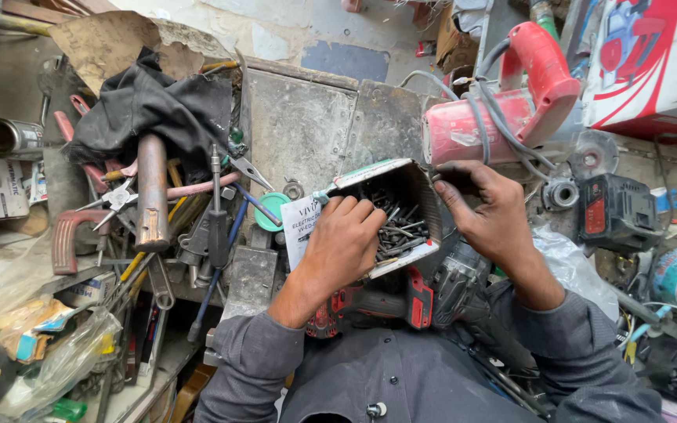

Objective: The person rummages through a box of screws on a cluttered workbench, then picks up a cordless drill and handles its red battery pack, working on it with a small hand tool. They then pick up a pink angle grinder, work on its head, and finally handle a hose and small components on the bench.

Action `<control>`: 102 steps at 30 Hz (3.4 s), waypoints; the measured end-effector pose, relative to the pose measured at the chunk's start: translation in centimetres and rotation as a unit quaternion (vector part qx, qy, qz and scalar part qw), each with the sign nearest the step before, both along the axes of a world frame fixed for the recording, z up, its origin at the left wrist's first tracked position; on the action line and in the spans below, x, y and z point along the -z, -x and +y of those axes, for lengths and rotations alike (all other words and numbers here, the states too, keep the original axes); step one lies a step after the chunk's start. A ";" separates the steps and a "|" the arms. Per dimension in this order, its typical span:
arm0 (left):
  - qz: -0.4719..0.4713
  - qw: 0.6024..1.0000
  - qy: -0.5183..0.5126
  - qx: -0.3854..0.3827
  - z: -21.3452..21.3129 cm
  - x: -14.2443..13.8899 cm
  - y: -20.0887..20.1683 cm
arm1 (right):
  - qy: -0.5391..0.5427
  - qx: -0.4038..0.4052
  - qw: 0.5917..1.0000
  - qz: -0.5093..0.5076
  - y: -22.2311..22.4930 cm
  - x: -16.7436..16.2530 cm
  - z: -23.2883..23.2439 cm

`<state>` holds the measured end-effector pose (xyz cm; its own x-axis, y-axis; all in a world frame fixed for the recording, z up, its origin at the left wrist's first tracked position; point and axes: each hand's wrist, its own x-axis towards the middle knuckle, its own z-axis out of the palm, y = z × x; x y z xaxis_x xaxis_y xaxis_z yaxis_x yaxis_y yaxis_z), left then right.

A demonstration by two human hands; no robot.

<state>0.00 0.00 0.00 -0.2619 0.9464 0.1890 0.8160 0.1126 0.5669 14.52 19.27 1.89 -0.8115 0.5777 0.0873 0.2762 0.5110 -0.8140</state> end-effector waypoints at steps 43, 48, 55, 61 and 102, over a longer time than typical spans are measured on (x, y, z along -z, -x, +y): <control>0.047 0.979 -0.035 -0.194 -0.7 -0.2 1.6 | -0.274 -0.169 0.925 -0.204 2.0 -1.0 -1.6; 0.044 0.980 -0.029 -0.193 -0.6 -0.1 1.6 | -0.263 -0.179 0.945 -0.071 2.0 -1.7 -2.1; 0.042 0.978 -0.036 -0.199 -0.6 -0.1 1.7 | -0.292 -0.353 0.876 -0.150 4.0 0.7 -2.7; 0.042 0.978 -0.033 -0.202 -0.7 -0.2 1.7 | -0.338 -0.282 0.878 -0.189 2.9 1.4 -2.2; 0.044 0.978 -0.030 -0.200 -0.7 0.2 1.6 | -0.125 -0.314 0.925 -0.172 3.5 0.3 -4.5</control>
